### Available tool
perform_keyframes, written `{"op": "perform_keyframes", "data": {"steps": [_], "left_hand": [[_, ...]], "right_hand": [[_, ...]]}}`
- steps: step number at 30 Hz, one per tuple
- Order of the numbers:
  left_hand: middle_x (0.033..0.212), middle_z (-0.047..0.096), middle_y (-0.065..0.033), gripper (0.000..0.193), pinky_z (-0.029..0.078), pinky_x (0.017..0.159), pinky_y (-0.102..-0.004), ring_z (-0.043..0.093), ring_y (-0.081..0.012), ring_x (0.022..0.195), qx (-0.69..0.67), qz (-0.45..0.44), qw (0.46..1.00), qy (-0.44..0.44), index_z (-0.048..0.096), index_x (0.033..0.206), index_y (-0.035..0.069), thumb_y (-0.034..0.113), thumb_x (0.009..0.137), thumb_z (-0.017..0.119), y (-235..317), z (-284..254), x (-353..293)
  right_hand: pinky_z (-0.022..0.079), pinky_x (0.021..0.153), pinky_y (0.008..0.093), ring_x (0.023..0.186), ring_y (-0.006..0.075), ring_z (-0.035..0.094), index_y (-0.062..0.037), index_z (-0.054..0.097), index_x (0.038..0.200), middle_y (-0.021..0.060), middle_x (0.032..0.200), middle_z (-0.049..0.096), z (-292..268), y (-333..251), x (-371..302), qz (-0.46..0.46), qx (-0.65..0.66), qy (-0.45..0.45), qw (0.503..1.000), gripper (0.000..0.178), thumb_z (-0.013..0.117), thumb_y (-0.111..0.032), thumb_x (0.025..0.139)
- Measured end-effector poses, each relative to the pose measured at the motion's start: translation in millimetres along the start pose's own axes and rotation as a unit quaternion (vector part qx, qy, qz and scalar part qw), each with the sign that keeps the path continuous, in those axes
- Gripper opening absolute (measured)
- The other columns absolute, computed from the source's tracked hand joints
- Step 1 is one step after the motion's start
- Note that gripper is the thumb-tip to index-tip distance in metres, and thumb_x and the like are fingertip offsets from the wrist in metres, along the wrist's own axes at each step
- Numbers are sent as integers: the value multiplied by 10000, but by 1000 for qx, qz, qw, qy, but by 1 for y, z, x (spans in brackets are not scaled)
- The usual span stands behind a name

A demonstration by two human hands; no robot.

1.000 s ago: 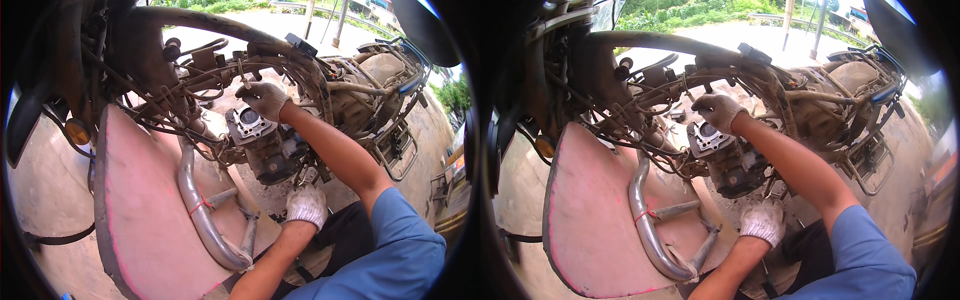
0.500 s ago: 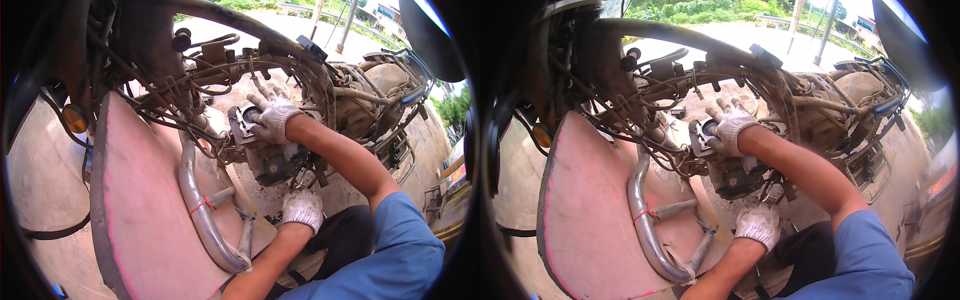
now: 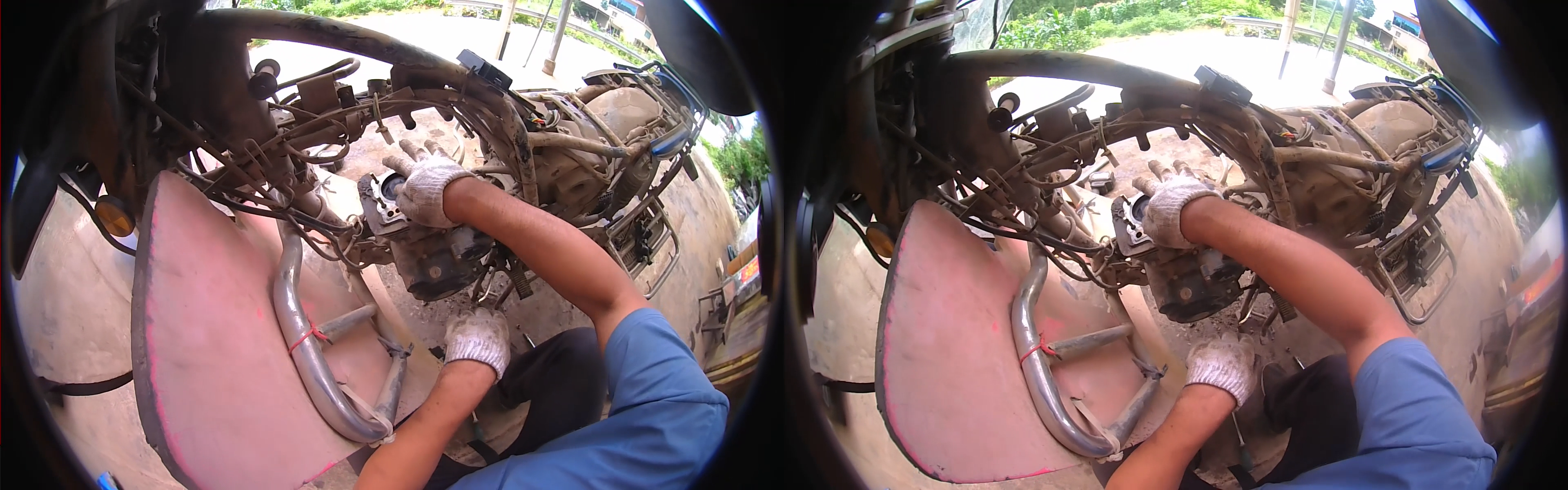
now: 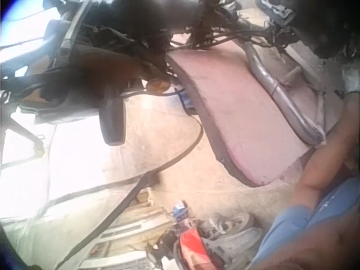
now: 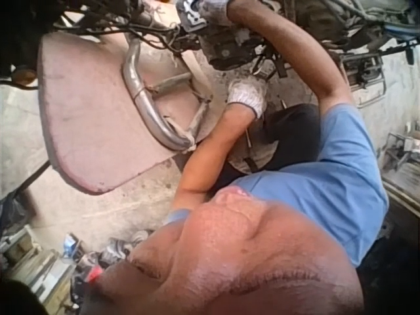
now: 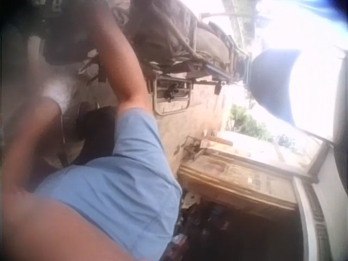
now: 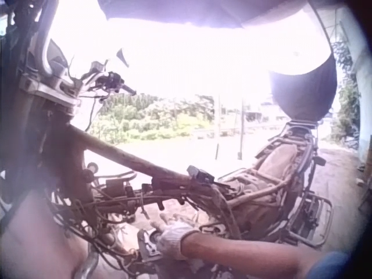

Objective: The person removes the engine cylinder head from a motorcycle by hand, using a screwdriver to pry components apart and loosening various parts while sitting on the ground.

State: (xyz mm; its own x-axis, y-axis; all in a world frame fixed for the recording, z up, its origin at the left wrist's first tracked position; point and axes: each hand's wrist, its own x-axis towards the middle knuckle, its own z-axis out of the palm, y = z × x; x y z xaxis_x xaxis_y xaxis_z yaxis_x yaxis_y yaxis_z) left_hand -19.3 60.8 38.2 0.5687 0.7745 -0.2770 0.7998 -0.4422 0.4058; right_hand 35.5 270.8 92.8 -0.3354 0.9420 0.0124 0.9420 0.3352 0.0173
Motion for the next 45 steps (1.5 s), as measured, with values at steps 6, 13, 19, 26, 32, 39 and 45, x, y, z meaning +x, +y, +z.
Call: {"op": "perform_keyframes", "data": {"steps": [6,13,19,26,32,39,45], "left_hand": [[1268,720,-128,326,493,1006,-489,704,-299,1172,29,22,999,-30,728,1249,111,188,970,577,4,7,-3],[1262,721,-127,313,491,1016,-492,698,-296,1185,10,3,1000,-19,739,1222,113,187,974,564,1,10,0],[1266,708,-167,346,504,1025,-513,696,-345,1181,-2,5,1000,13,728,1220,120,311,977,572,2,6,-8],[1284,678,-172,399,501,1010,-505,667,-335,1212,-31,-18,994,104,717,1277,106,307,948,612,-1,-3,-21],[1369,654,-178,417,494,1047,-507,661,-333,1247,22,-24,999,44,691,1325,107,294,963,602,14,-9,-33],[1247,751,-154,311,559,973,-496,720,-330,1173,-20,-34,998,40,782,1191,121,209,978,572,17,-10,-37],[1310,715,-122,327,487,1047,-477,687,-302,1229,-42,-12,999,30,727,1270,89,176,995,571,12,10,-24]], "right_hand": [[134,1312,544,1604,413,177,-107,692,1380,110,1722,301,7,-6,4,-24,-31,6,999,496,411,-326,1034],[148,1296,580,1603,433,170,-165,714,1360,142,1740,239,-13,-4,-2,-36,-39,-14,998,485,454,-388,1017],[218,1269,583,1554,483,243,-181,720,1334,214,1668,342,-18,3,-67,-90,37,168,981,468,627,-435,953],[358,1190,569,1416,542,420,-111,659,1363,275,1527,481,2,2,-195,-65,162,151,973,482,709,-248,903],[366,1182,543,1362,473,495,-83,625,1393,274,1461,539,-5,-8,-193,-134,159,131,969,496,658,-155,904],[273,1258,524,1471,476,404,-169,236,1679,283,1594,431,-46,-49,-15,-147,-37,30,988,829,595,-260,937],[234,1273,506,1473,429,433,-114,236,1675,288,1520,518,-28,-63,49,-111,-101,-76,986,867,630,-213,909]]}}
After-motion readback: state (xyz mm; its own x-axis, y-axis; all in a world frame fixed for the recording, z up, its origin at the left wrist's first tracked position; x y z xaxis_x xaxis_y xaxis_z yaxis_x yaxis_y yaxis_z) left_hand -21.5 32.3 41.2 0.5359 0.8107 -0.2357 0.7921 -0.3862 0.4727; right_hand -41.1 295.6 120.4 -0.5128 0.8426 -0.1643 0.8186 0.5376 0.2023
